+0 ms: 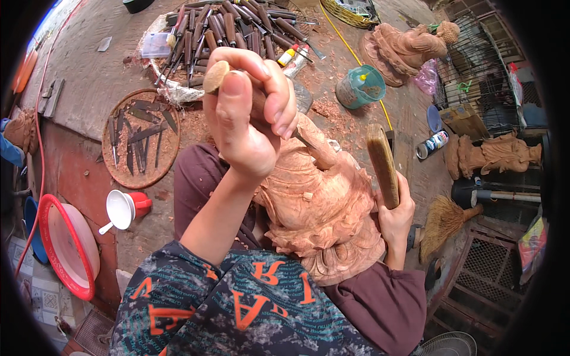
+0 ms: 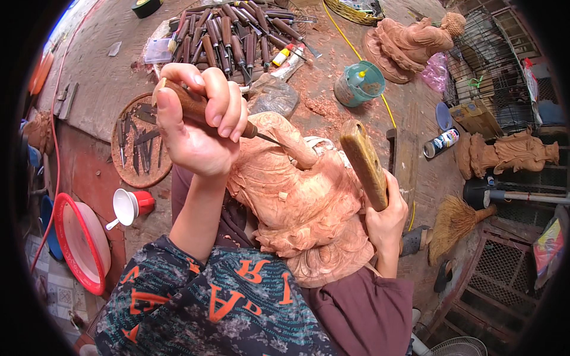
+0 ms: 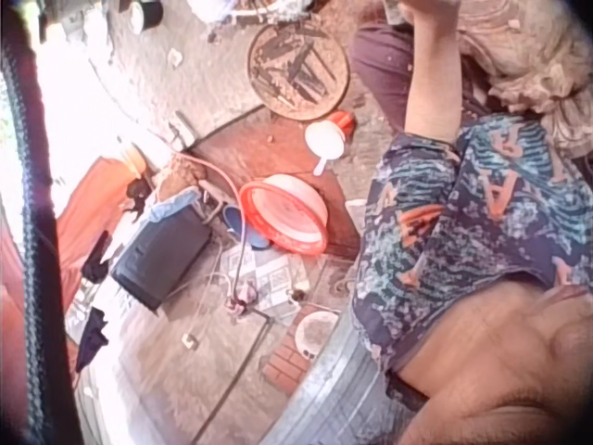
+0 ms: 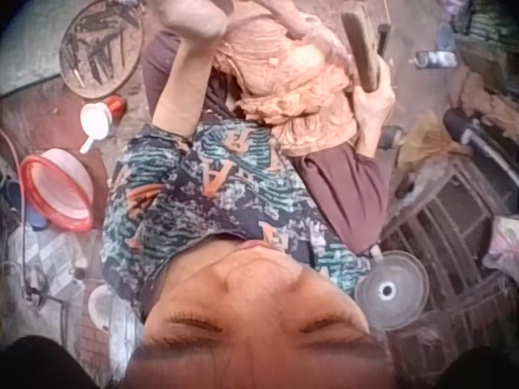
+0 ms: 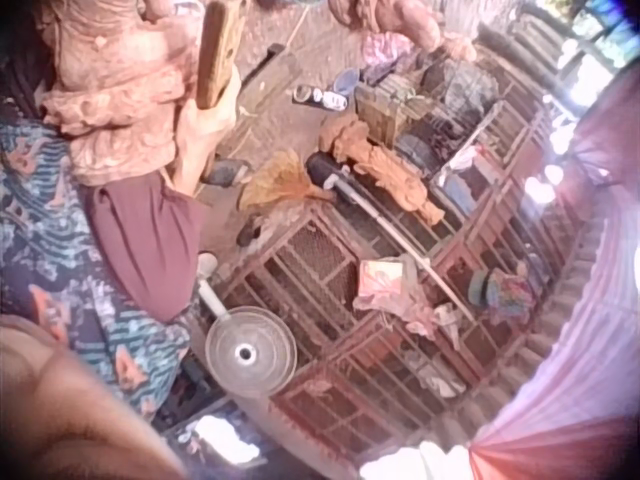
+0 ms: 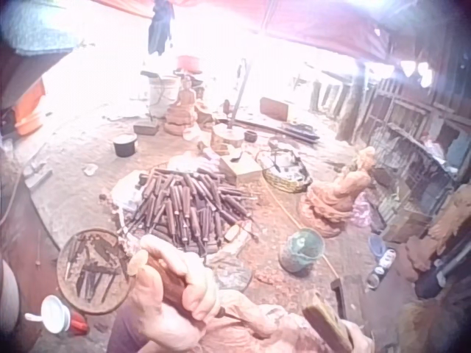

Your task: The person carves a wooden Buddha statue using a chisel and mallet. They hold the chisel in their left hand and strike it with a wooden mallet in their right hand to shape the sculpture's back and shoulder area.

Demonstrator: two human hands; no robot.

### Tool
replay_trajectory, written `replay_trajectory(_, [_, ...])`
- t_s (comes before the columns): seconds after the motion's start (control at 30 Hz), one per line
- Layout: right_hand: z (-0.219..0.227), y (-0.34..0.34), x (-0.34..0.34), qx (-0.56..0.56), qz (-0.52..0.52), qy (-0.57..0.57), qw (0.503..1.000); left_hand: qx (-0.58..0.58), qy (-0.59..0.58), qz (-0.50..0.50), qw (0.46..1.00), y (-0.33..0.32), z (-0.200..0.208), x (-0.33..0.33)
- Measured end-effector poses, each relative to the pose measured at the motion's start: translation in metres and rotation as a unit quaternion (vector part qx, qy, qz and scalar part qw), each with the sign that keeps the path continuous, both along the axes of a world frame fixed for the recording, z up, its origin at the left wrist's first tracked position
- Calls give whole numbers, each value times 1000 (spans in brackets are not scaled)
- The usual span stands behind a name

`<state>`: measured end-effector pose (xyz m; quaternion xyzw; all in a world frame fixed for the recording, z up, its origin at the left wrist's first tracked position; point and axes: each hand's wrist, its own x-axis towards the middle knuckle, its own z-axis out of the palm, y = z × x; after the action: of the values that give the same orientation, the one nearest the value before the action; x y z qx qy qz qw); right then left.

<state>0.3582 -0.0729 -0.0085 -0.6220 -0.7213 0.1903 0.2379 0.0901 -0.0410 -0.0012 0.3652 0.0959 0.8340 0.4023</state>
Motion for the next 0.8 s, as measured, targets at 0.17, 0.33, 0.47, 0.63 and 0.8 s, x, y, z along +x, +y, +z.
replay_trajectory(0.17, [-1,0,2,5,2,-9,1000,-13,7,15,1000,-1,-1,3])
replay_trajectory(0.33, [-2,1,2,6,7,-5,1000,12,23,28,999,-3,-4,3])
replay_trajectory(0.47, [-3,1,1,14,12,-10,1000,-8,28,49,998,-9,-3,5])
replay_trajectory(0.63, [-1,4,7,-6,35,-2,999,-43,8,24,999,-2,-6,6])
replay_trajectory(0.8, [81,60,-39,21,139,142,980,-62,9,45,997,3,-5,9])
